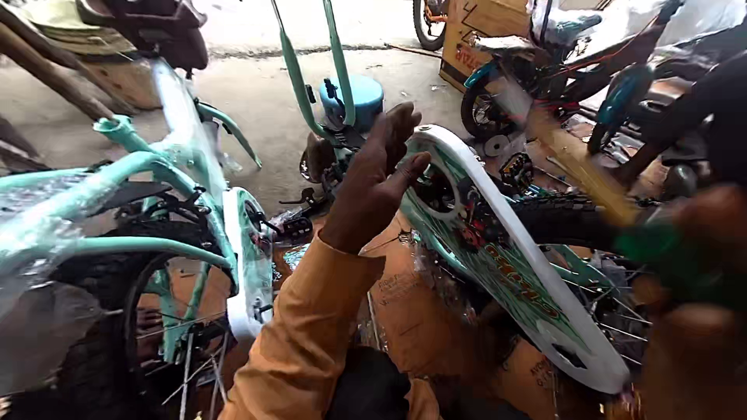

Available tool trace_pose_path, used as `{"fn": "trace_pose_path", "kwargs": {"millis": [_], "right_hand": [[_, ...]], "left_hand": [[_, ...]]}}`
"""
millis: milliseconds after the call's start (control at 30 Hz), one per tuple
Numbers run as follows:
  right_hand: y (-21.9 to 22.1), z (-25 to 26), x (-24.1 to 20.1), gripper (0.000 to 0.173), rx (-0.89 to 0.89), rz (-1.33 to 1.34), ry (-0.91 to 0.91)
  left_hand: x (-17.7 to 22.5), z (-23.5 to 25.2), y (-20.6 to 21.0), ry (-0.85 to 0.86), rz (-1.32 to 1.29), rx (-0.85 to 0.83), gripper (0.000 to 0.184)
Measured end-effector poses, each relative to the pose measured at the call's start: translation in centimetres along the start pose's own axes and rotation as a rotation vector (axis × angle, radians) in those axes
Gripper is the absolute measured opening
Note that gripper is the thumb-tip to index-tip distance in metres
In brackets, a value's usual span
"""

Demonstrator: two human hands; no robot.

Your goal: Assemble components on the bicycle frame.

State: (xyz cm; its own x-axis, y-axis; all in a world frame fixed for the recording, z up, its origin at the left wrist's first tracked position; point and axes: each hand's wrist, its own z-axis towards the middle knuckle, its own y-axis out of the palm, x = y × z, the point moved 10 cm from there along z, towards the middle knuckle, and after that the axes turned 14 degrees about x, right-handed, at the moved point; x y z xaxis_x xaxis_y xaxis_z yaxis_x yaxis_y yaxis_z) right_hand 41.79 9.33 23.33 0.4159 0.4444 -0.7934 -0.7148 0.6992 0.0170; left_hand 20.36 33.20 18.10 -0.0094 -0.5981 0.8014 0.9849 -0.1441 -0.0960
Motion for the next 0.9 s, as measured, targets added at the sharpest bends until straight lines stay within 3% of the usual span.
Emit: {"fn": "trace_pose_path", "kwargs": {"millis": [33,100,200,300,333,367,400,433,467,567,600,667,733,800,867,900], "right_hand": [[0.3,-3.0,1.8,0.024,-0.149,0.027,0.018],[1.3,-9.2,6.2,0.019,-0.418,0.118,0.266],[2.0,-16.6,13.7,0.015,-0.633,0.192,0.589],[2.2,-19.9,19.9,0.012,-0.585,0.175,0.609],[2.5,-19.6,20.6,0.013,-0.537,0.104,0.718],[2.9,-19.4,20.6,0.015,-0.541,-0.177,1.114],[2.9,-19.3,21.0,0.015,-0.402,-0.062,0.914],[2.9,-19.7,21.3,0.021,-0.413,-0.14,1.057],[2.6,-20.5,22.5,0.027,-0.37,-0.186,1.083],[2.4,-23.4,25.8,0.041,-0.375,-0.112,0.803],[2.6,-23.4,24.9,0.041,-0.429,-0.161,0.86],[2.7,-22.9,23.6,0.037,-0.441,-0.256,0.989],[2.3,-22.8,23.6,0.035,-0.441,-0.281,0.965],[2.1,-23.0,23.7,0.036,-0.433,-0.311,0.967],[1.6,-23.3,23.6,0.035,-0.465,-0.392,1.114],[0.8,-24.4,25.2,0.033,-0.493,-0.364,1.068]], "left_hand": [[0.5,0.0,-1.9,0.01,0.009,0.05,0.052],[1.4,0.4,-5.2,0.055,0.102,0.143,0.039],[1.3,0.7,-8.7,0.079,0.22,0.245,0.033],[-4.3,-1.6,-12.1,-0.141,-0.05,0.57,0.036],[-7.4,-3.5,-12.6,-0.26,-0.133,0.698,0.038],[-10.7,-5.8,-12.0,-0.388,-0.182,0.77,0.038],[-13.4,-8.2,-10.6,-0.488,-0.214,0.799,0.037],[-15.4,-10.1,-8.5,-0.57,-0.223,0.756,0.036],[-16.3,-11.2,-5.8,-0.637,-0.237,0.639,0.034],[-15.0,-10.6,0.7,-0.655,-0.281,0.205,0.053],[-14.4,-9.7,1.8,-0.636,-0.309,0.141,0.053],[-14.4,-8.1,3.1,-0.649,-0.439,0.072,0.048],[-14.9,-7.7,3.8,-0.697,-0.545,0.034,0.048],[-15.2,-8.0,4.1,-0.714,-0.527,0.032,0.042],[-15.2,-8.6,4.2,-0.712,-0.451,0.049,0.037],[-15.3,-8.8,4.2,-0.711,-0.46,0.067,0.037]]}}
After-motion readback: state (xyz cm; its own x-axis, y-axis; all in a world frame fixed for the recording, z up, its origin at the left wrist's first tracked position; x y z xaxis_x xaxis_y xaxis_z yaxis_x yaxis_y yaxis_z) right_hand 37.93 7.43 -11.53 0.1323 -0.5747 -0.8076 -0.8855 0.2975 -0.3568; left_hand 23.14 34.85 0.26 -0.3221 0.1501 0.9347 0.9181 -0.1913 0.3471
